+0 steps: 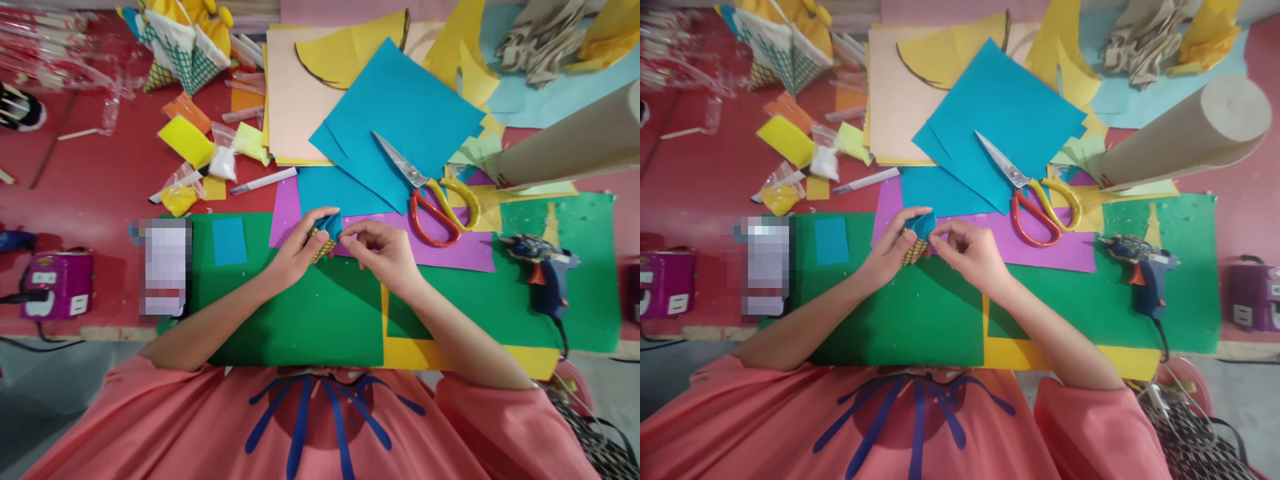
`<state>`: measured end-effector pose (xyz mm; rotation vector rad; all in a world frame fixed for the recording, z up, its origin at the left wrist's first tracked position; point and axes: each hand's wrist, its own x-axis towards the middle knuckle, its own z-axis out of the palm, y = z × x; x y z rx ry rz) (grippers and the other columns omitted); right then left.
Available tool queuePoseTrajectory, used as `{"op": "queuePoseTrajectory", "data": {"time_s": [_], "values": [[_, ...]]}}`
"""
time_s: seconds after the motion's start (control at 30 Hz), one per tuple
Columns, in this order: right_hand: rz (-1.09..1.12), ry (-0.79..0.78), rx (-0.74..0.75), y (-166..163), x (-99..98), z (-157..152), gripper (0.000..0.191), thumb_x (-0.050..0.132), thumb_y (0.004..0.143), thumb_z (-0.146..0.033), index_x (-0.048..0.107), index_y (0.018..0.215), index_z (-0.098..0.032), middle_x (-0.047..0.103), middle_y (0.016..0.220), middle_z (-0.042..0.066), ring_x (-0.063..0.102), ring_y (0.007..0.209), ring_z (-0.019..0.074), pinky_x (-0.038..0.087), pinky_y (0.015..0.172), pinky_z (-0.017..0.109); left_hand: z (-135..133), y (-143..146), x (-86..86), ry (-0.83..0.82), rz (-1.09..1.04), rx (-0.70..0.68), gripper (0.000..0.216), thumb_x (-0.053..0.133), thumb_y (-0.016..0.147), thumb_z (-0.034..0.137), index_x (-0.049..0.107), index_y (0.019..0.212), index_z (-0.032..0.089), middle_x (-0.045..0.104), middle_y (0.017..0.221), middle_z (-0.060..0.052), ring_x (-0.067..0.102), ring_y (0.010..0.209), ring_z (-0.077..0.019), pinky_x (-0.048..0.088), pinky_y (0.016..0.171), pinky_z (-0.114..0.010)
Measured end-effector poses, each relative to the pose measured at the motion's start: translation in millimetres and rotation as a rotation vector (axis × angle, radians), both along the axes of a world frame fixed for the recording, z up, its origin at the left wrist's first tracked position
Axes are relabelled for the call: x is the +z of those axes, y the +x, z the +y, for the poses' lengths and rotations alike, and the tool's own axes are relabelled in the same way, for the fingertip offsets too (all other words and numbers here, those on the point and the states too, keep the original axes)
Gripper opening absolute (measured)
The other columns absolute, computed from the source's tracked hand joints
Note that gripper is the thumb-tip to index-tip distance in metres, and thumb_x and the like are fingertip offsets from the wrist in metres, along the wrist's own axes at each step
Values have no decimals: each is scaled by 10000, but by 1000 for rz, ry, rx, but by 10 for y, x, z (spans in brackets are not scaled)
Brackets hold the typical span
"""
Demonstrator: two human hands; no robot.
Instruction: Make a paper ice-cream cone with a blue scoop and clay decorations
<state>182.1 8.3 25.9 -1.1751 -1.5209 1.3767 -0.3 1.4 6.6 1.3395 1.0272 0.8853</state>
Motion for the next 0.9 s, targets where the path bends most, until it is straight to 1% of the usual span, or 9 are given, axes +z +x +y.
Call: {"op": "queuePoseTrajectory", "data": {"time_s": [0.13, 0.33, 0.47, 0.6, 0.73, 0.9], "values": [[-10, -21, 41, -25, -29, -22, 132, 605, 861, -264, 648, 831, -143, 494, 480, -74, 437, 393, 44, 314, 407, 178, -7, 3, 15, 43, 67, -23, 467, 454, 941, 526, 492, 1307, 237, 622, 1132, -76, 633, 742, -96, 556, 680, -224], [11, -47, 62, -34, -36, -41, 130, 577, 873, -262, 621, 826, -150, 503, 491, -77, 446, 383, 39, 321, 402, 172, 3, 6, 16, 62, 118, -22, 482, 428, 944, 546, 495, 1300, 228, 619, 1203, -89, 641, 822, -116, 556, 728, -238], [10, -59, 71, -43, -46, -39, 144, 574, 876, -280, 622, 838, -149, 507, 497, -76, 445, 376, 37, 318, 393, 170, 8, 5, 9, 80, 146, -4, 481, 426, 943, 549, 505, 1289, 224, 616, 1232, -93, 647, 941, -146, 555, 767, -251], [2, -55, 78, -39, -54, -38, 165, 567, 884, -293, 632, 860, -144, 539, 531, -64, 452, 385, 36, 323, 393, 168, 11, 3, 11, 104, 179, 23, 468, 427, 947, 538, 512, 1281, 221, 602, 1279, -92, 610, 1104, -176, 545, 859, -270], [-32, 12, 81, -31, -56, -45, 178, 533, 898, -265, 656, 900, -135, 527, 530, -65, 450, 395, 39, 316, 405, 171, 16, 0, 7, 107, 193, 39, 463, 415, 952, 532, 507, 1287, 226, 607, 1279, -91, 612, 1105, -178, 541, 879, -285], [-157, 177, 69, -33, -65, -79, 183, 525, 899, -226, 671, 964, -139, 466, 491, -84, 424, 414, 47, 332, 453, 176, 18, -10, -1, 139, 204, 88, 457, 415, 950, 537, 513, 1287, 244, 567, 1357, -77, 543, 1248, -203, 484, 1004, -322]]}}
